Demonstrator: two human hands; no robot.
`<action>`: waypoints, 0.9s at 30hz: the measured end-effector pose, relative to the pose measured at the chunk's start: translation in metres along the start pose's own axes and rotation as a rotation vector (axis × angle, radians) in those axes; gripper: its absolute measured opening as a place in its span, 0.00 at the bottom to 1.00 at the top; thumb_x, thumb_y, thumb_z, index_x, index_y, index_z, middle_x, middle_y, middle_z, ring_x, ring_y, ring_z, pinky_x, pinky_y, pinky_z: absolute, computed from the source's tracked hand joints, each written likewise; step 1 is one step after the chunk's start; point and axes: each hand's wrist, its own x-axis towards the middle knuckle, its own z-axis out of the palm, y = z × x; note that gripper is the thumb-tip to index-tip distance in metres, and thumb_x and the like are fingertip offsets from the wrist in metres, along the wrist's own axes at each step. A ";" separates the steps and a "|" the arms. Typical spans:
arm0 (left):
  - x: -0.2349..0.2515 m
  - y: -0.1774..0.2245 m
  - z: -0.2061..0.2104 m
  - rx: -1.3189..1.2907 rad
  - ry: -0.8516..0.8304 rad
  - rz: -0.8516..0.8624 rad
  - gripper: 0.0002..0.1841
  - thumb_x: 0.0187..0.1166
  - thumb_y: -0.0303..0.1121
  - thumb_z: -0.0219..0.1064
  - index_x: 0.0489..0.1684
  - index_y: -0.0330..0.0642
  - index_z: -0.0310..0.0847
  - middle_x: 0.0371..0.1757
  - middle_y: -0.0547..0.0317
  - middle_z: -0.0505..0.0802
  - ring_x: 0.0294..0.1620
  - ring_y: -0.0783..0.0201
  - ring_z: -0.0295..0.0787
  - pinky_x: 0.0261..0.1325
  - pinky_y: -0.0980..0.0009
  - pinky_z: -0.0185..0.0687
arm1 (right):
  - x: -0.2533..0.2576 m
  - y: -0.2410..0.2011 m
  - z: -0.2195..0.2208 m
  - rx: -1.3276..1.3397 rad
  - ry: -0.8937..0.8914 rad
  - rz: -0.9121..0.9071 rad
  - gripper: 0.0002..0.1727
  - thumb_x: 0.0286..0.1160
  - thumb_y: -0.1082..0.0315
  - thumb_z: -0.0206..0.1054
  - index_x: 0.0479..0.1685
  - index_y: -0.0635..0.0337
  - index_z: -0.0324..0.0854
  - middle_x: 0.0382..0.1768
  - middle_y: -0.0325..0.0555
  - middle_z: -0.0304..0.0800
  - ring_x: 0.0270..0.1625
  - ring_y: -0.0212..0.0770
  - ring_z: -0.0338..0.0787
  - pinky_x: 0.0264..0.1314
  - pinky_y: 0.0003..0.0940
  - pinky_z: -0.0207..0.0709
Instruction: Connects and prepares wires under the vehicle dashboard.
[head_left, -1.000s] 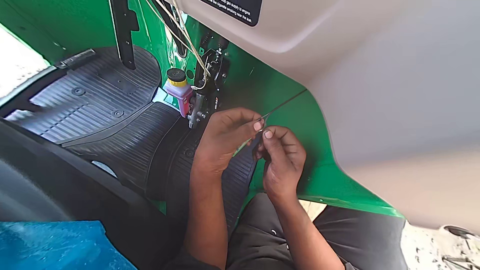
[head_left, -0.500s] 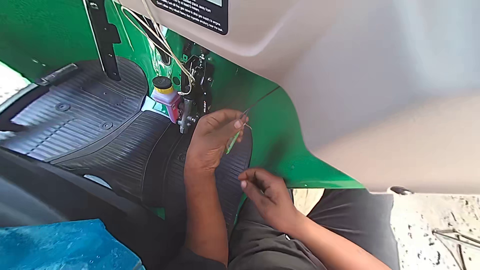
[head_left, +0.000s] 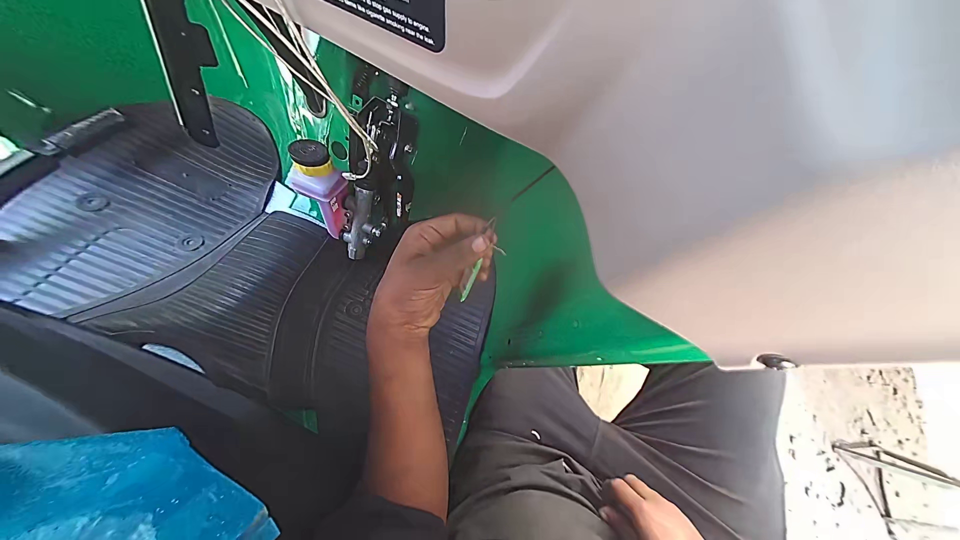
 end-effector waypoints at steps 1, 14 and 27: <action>0.000 -0.001 0.000 -0.007 -0.005 -0.003 0.09 0.81 0.32 0.68 0.49 0.38 0.87 0.40 0.56 0.90 0.38 0.64 0.89 0.45 0.68 0.89 | -0.002 -0.001 0.003 0.033 0.061 -0.007 0.15 0.86 0.61 0.60 0.53 0.61 0.88 0.48 0.56 0.92 0.49 0.55 0.94 0.50 0.54 0.88; -0.001 -0.007 0.013 -0.133 0.060 -0.055 0.08 0.83 0.31 0.66 0.51 0.38 0.87 0.42 0.55 0.90 0.37 0.64 0.90 0.43 0.68 0.91 | -0.014 0.009 0.013 -0.081 0.128 0.004 0.14 0.79 0.61 0.67 0.58 0.53 0.90 0.54 0.52 0.93 0.57 0.56 0.93 0.51 0.53 0.87; 0.004 -0.007 0.010 -0.162 0.078 -0.055 0.10 0.82 0.29 0.66 0.54 0.37 0.88 0.42 0.54 0.91 0.39 0.63 0.90 0.47 0.65 0.91 | -0.010 0.004 0.000 -0.201 0.038 0.028 0.10 0.75 0.67 0.68 0.48 0.63 0.86 0.47 0.60 0.91 0.49 0.61 0.94 0.43 0.58 0.87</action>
